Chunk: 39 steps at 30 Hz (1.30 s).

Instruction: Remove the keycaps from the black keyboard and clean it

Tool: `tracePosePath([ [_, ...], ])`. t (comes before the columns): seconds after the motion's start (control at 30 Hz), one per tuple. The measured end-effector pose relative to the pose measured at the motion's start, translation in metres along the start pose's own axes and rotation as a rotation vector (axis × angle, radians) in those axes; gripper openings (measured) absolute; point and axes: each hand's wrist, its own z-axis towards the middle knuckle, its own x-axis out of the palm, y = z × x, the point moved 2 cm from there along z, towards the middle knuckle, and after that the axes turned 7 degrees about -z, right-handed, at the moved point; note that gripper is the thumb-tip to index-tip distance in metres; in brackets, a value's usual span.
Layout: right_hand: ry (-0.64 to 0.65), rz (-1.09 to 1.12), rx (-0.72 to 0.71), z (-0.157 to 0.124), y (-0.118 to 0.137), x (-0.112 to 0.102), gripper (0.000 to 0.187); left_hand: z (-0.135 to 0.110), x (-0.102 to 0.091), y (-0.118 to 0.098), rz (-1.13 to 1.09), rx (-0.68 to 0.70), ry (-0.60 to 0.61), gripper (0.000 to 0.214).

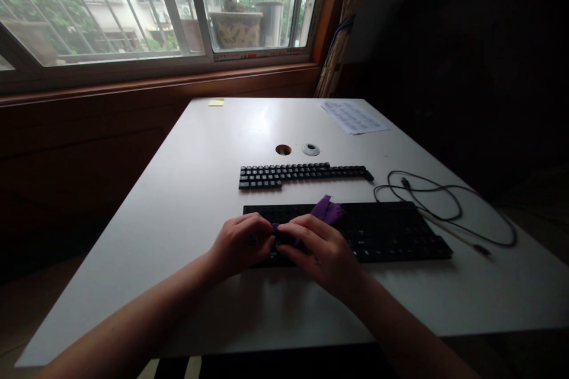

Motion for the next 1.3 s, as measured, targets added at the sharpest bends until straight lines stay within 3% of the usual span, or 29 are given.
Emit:
tracePosePath([
  [0.37,-0.083,-0.029,-0.041,-0.002,0.000,0.004,0.027,-0.002,0.002,-0.003,-0.005,-0.041,-0.010,0.007],
  [0.8,-0.096,-0.062,-0.104,-0.005,0.000,-0.003,0.023,-0.001,0.000,-0.005,-0.001,0.044,-0.062,0.010],
  [1.07,-0.163,0.002,-0.026,-0.005,-0.001,-0.008,0.033,0.001,-0.003,-0.006,-0.008,0.073,-0.056,0.011],
  [1.3,-0.085,0.035,-0.051,-0.002,0.000,0.002,0.034,0.001,-0.001,-0.007,-0.020,0.078,-0.046,0.010],
])
